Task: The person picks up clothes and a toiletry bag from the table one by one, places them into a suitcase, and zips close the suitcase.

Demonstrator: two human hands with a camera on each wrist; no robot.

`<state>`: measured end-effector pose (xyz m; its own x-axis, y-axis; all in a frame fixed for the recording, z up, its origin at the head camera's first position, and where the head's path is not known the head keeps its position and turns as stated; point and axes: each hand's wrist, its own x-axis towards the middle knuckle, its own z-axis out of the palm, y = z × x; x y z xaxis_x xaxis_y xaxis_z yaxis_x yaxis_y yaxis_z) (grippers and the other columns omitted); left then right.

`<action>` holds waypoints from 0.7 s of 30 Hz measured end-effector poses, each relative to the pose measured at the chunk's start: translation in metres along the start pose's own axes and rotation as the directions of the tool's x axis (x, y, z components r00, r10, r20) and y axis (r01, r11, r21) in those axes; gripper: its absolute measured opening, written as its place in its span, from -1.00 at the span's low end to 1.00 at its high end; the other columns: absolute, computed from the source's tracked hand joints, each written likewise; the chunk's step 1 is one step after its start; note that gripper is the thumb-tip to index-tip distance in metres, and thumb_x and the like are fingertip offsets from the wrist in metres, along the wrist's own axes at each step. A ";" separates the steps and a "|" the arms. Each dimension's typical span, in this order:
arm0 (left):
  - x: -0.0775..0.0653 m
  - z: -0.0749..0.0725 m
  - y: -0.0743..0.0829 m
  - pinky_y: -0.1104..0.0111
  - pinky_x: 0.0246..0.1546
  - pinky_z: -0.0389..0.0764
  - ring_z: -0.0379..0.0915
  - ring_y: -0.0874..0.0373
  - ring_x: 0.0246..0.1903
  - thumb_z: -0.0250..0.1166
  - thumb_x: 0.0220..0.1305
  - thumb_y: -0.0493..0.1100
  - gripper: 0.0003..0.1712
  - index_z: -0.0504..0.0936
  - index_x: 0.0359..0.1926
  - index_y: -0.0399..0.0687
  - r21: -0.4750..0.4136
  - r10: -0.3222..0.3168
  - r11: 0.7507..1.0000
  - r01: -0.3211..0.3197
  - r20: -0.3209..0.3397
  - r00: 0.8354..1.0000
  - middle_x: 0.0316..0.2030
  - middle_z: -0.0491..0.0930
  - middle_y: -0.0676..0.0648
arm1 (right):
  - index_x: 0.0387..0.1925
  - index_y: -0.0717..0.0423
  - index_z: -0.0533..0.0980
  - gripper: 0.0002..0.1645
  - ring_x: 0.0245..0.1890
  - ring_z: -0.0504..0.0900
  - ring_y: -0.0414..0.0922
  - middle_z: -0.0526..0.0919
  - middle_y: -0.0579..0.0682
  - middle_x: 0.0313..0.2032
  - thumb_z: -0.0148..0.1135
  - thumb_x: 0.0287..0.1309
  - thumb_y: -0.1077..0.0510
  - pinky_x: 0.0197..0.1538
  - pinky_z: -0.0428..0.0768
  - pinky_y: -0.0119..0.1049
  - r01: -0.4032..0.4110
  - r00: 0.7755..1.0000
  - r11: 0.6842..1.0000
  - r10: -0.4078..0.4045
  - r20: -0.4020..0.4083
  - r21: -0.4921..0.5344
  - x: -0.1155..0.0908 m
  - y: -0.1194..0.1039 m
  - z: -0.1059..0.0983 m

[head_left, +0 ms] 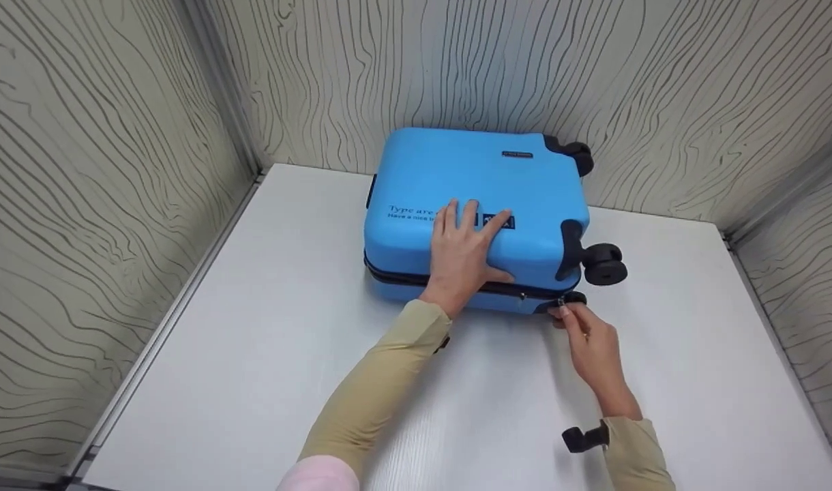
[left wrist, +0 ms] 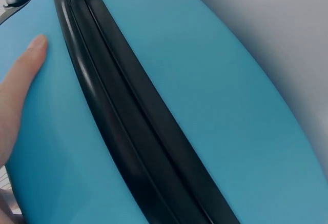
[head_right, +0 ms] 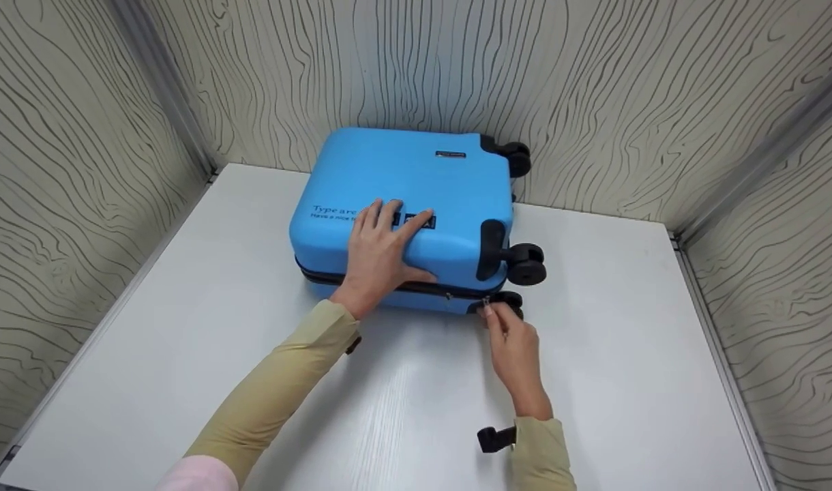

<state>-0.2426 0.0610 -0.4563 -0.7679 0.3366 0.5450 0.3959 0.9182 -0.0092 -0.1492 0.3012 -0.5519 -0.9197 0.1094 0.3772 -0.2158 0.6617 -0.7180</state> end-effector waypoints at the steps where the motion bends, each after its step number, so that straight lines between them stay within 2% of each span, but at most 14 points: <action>1: 0.000 0.000 0.000 -0.01 0.39 0.19 0.20 -0.26 0.39 0.35 -0.32 0.73 0.25 0.34 0.49 0.51 -0.003 -0.002 1.000 0.002 0.003 1.000 0.35 0.37 -0.17 | -0.13 0.11 0.68 -0.70 -0.25 0.72 -0.19 0.79 -0.09 -0.19 0.06 0.56 0.08 -0.23 0.50 -0.57 0.000 1.000 1.000 0.000 0.004 0.003 -0.001 -0.002 0.002; 11: -0.001 -0.001 -0.001 -0.03 0.40 0.15 0.15 -0.28 0.41 0.35 -0.29 0.71 0.26 0.31 0.51 0.47 -0.009 0.005 1.000 -0.005 0.026 1.000 0.37 0.34 -0.18 | -0.14 0.11 0.67 -0.71 -0.25 0.74 -0.10 0.78 -0.04 -0.18 0.06 0.56 0.08 -0.20 0.55 -0.46 -0.019 0.999 0.999 0.018 0.028 0.026 -0.002 -0.014 0.015; 18: -0.002 0.001 -0.001 -0.05 0.40 0.15 0.15 -0.29 0.41 0.34 -0.24 0.70 0.25 0.28 0.53 0.44 -0.018 0.032 0.999 -0.032 0.014 0.999 0.38 0.34 -0.19 | -0.15 0.11 0.67 -0.75 -0.29 0.74 -0.09 0.77 -0.03 -0.26 0.10 0.54 0.12 -0.21 0.64 -0.16 0.048 0.998 0.999 -0.048 0.043 -0.003 0.002 -0.022 0.031; 21: -0.003 0.002 -0.002 -0.06 0.40 0.14 0.15 -0.30 0.41 0.35 -0.23 0.69 0.25 0.29 0.53 0.43 -0.020 0.038 0.999 -0.038 0.009 0.999 0.38 0.34 -0.19 | -0.16 0.10 0.66 -0.77 -0.30 0.72 -0.12 0.75 -0.07 -0.31 0.11 0.53 0.11 -0.24 0.62 -0.13 0.050 0.997 0.999 -0.050 0.050 0.005 0.003 -0.023 0.040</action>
<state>-0.2422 0.0590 -0.4599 -0.7570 0.3733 0.5363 0.4349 0.9004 -0.0127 -0.1596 0.2564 -0.5575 -0.9231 0.0387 0.3827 -0.2629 0.6628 -0.7012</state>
